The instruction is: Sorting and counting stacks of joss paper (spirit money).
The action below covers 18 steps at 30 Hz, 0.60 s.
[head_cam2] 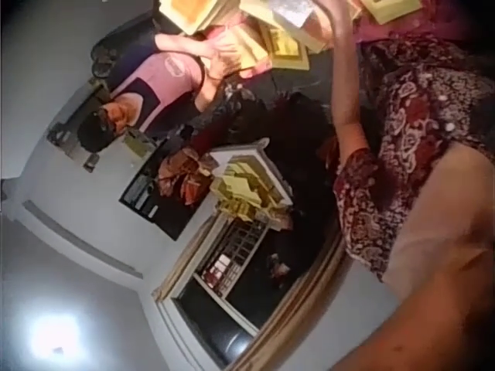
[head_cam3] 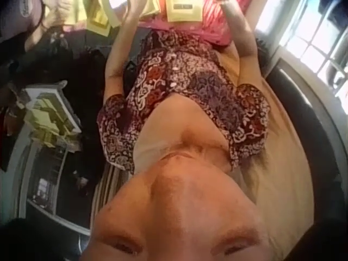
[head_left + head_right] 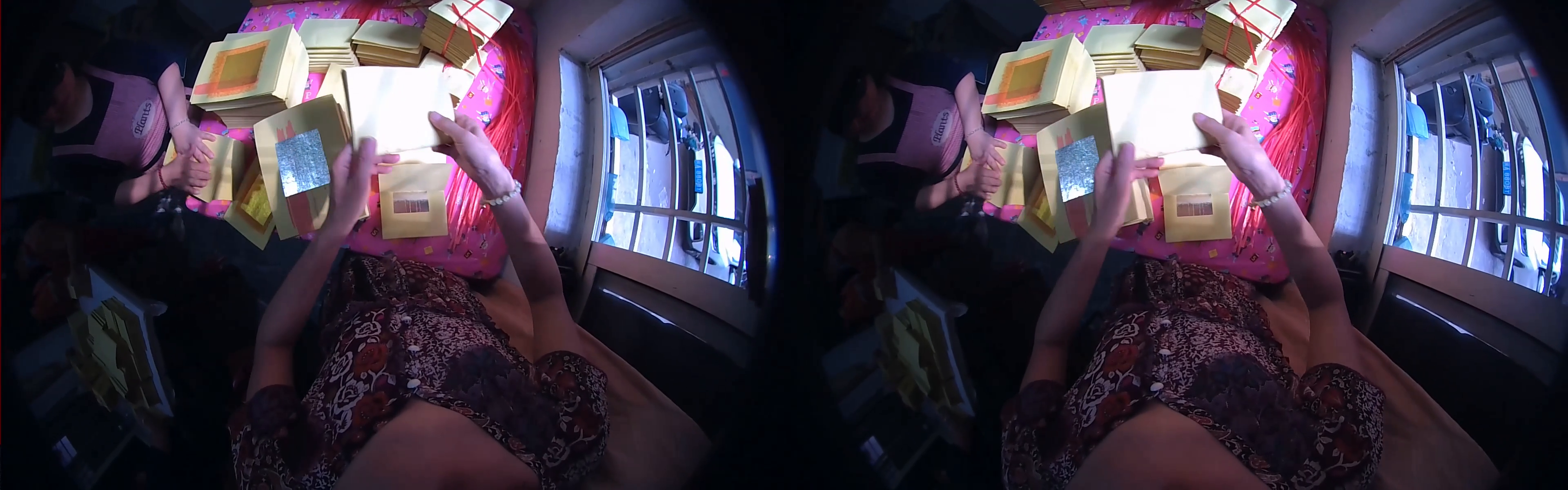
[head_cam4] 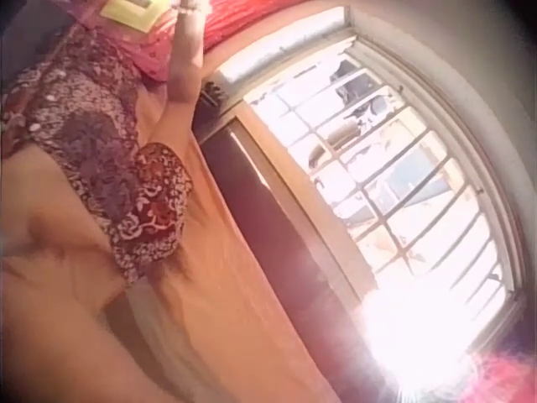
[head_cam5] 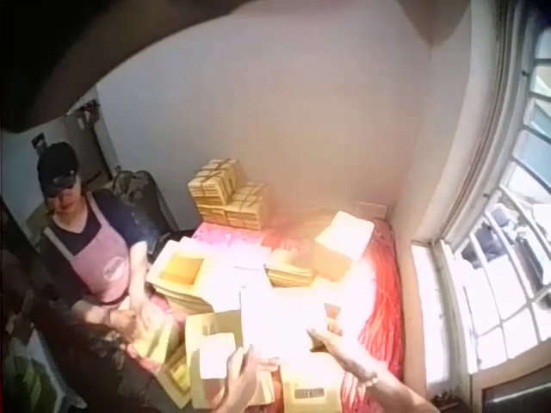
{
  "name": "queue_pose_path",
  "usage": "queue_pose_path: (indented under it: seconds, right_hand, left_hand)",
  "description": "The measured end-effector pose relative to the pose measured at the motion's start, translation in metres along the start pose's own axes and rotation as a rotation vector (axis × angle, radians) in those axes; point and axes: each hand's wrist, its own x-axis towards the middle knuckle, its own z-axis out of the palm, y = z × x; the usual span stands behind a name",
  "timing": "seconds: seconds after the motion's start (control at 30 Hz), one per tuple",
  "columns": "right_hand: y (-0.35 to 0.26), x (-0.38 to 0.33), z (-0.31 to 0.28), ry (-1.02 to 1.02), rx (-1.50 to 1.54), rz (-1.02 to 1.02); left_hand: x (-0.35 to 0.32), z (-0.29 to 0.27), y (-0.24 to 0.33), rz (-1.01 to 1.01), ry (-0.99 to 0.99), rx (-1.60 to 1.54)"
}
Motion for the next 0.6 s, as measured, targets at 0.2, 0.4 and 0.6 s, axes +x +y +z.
queue_pose_path:
  seconds: [0.2, 0.4, 0.6]
  right_hand:
    - [0.054, -0.029, -0.106, 0.256, 0.29, -0.012]
    - [0.109, -0.038, -0.152, 0.362, 0.405, 0.095]
    - [0.123, -0.035, -0.149, 0.402, 0.384, 0.174]
  left_hand:
    - [-0.077, 0.0, -0.118, -0.368, -0.128, 0.167]
    - [-0.107, -0.047, -0.222, -0.762, 0.157, 0.378]
    - [-0.08, -0.037, -0.208, -1.084, 0.117, -0.198]
